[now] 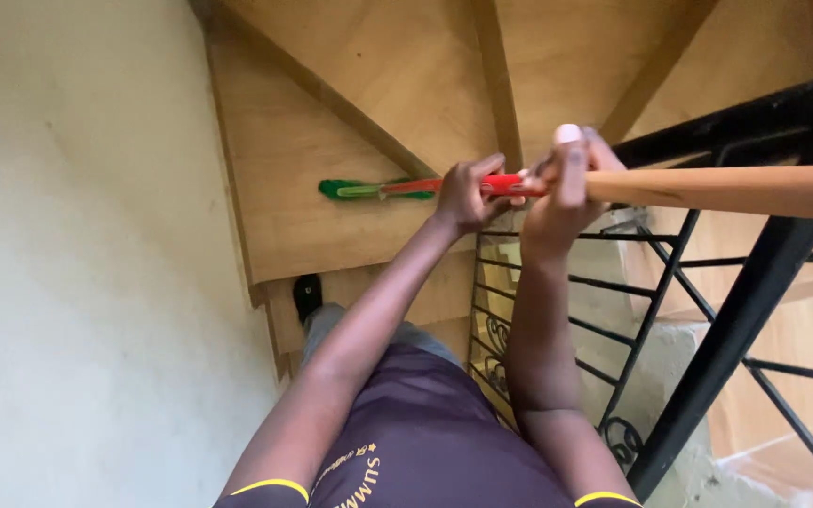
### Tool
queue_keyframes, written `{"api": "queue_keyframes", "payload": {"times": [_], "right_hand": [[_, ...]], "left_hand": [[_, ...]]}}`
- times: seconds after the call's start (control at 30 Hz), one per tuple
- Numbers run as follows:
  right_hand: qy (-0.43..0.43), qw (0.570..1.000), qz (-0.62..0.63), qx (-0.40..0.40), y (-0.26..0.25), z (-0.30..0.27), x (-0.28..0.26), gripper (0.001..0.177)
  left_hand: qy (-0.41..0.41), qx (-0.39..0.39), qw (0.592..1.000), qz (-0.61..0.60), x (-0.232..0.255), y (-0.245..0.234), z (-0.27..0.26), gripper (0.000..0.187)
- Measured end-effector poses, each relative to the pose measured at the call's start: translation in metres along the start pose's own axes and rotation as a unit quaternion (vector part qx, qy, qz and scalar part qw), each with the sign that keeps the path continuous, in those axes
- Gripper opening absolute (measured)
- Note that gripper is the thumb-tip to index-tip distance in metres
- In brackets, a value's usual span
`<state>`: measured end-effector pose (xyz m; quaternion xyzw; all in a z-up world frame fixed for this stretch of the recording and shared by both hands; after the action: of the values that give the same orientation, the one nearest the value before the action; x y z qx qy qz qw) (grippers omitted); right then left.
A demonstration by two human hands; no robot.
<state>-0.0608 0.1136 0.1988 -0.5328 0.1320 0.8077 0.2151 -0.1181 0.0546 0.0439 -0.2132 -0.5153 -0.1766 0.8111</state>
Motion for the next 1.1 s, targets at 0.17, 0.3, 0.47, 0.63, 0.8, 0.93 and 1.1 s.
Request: {"api": "queue_keyframes", "payload": {"times": [0.17,0.3,0.47,0.63,0.8,0.93,1.1], "right_hand": [[-0.025,0.979,0.124,-0.161,0.042,0.008,-0.04,0.029],[-0.15,0.942,0.231,-0.193,0.063,0.019,-0.085,0.026],[-0.197,0.906,0.287,-0.241,0.112,0.022,-0.093,0.029],[-0.149,0.942,0.158,-0.255,0.184,0.033,-0.02,0.034],[-0.141,0.95,0.071,-0.268,0.24,0.026,0.03,0.04],[-0.073,0.954,0.109,-0.268,0.27,0.013,0.026,0.037],[-0.056,0.947,0.148,-0.28,0.285,0.033,-0.023,0.021]], "left_hand": [[0.002,0.003,1.0,0.018,0.002,-0.031,-0.009,0.075],[0.035,-0.01,0.993,-0.11,0.006,-0.056,-0.011,0.072],[0.045,0.082,0.992,0.089,-0.007,-0.126,0.004,0.067],[0.031,0.158,0.971,0.178,-0.019,-0.204,-0.003,0.041],[0.113,0.212,0.951,0.197,-0.001,-0.237,-0.035,0.045],[0.022,0.247,0.954,0.168,-0.011,-0.262,-0.041,0.04],[0.026,0.336,0.921,0.194,0.029,-0.264,-0.05,0.053]]}}
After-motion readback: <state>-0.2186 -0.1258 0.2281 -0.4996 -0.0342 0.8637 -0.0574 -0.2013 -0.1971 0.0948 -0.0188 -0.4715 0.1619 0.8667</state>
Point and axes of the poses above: each hand's wrist, its own z-axis towards the middle knuckle, its own y-axis out of the palm, x = y × z, the point moved 6 cm from there along z, towards the middle knuckle, and after that the axes turned 9 degrees about -x, right-handed, at the moved point
